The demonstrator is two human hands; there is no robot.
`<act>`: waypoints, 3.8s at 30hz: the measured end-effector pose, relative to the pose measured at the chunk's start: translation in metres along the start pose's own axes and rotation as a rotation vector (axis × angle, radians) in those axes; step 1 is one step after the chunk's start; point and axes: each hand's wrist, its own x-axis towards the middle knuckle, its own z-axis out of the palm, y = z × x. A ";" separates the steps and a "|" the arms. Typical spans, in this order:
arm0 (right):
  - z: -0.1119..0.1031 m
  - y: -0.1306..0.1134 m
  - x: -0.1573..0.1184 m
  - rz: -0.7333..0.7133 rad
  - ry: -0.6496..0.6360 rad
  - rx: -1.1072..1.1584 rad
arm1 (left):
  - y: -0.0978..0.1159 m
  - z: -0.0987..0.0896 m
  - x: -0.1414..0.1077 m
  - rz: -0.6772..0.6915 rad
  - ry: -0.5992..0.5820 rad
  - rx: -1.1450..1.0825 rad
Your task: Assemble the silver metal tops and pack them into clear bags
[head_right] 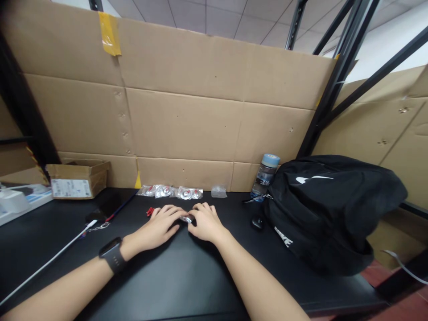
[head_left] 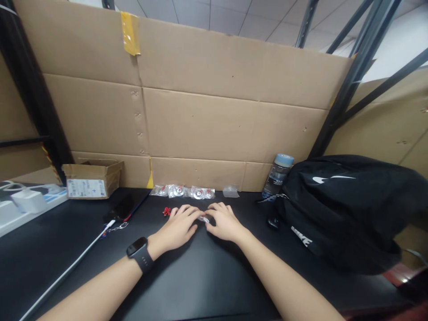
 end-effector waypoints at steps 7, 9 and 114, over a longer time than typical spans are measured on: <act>0.005 0.002 0.003 0.023 -0.008 0.037 | -0.012 0.006 0.006 -0.079 0.083 -0.026; 0.003 0.003 0.002 0.038 0.009 0.060 | -0.013 0.006 0.009 -0.109 0.126 -0.045; -0.021 0.064 -0.001 0.175 0.078 0.241 | -0.053 -0.058 -0.010 -0.186 -0.142 0.261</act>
